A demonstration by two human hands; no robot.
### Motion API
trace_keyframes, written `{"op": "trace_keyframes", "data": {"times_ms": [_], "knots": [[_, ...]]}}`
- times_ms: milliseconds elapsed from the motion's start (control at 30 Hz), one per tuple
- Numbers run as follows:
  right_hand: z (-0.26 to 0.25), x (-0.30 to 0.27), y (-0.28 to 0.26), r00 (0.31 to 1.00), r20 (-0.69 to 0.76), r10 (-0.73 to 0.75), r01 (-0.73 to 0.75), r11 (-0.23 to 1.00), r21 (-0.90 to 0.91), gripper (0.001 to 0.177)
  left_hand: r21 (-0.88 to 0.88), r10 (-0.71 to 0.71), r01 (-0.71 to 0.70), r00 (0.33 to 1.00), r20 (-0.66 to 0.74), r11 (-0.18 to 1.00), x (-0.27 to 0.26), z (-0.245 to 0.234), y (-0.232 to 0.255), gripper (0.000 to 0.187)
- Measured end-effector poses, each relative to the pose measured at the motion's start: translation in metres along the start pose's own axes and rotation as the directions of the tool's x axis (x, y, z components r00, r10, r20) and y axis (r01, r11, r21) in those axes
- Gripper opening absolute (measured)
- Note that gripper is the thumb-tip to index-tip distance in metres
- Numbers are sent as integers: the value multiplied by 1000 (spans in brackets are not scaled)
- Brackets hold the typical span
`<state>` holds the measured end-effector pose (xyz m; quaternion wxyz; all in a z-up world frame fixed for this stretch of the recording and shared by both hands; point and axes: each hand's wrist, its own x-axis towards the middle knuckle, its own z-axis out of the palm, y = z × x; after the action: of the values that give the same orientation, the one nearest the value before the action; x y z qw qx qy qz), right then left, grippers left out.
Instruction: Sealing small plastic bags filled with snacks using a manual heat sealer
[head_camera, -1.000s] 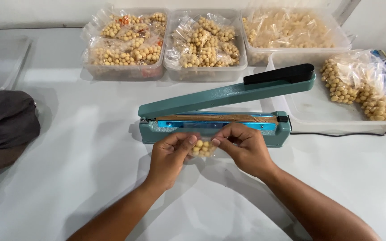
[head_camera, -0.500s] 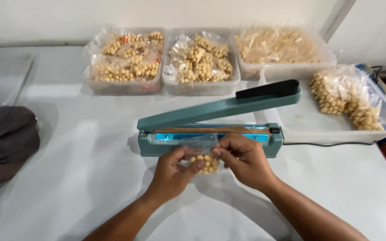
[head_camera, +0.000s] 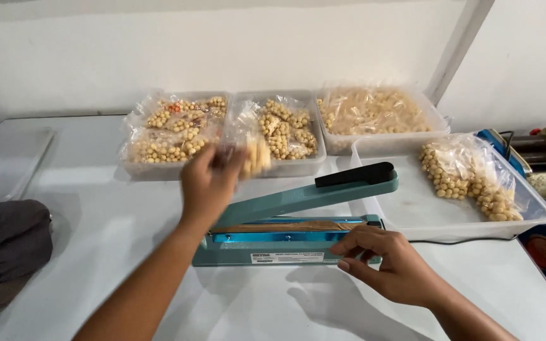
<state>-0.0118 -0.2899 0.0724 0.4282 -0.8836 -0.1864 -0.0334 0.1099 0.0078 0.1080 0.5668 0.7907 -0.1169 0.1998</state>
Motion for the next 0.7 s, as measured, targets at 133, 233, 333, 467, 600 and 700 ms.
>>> {"op": "trace_keyframes", "data": {"times_ms": [133, 233, 333, 467, 600, 700], "knots": [[8, -6, 11, 1000, 0, -8, 8, 999, 53, 14, 240, -37, 39, 999, -14, 970, 71, 35, -32, 67], [3, -10, 18, 998, -8, -60, 60, 997, 55, 14, 165, 10, 10, 992, -123, 986, 63, 52, -16, 87], [-2, -16, 29, 1000, 27, 8, -9, 999, 38, 12, 27, 361, -366, 898, -252, 930, 6, 53, 21, 54], [-14, -21, 43, 1000, 1, 14, -14, 1000, -23, 13, -13, 571, -587, 791, -218, 809, -75, 55, 35, 34], [-31, -26, 58, 998, -53, -24, 13, 980, -201, 14, -151, 753, -738, 654, 79, 657, -131, 75, -5, 26], [-41, -24, 82, 969, -196, 152, -205, 936, -286, 13, -215, 611, -572, 751, 250, 792, -155, 87, -29, 20]]}}
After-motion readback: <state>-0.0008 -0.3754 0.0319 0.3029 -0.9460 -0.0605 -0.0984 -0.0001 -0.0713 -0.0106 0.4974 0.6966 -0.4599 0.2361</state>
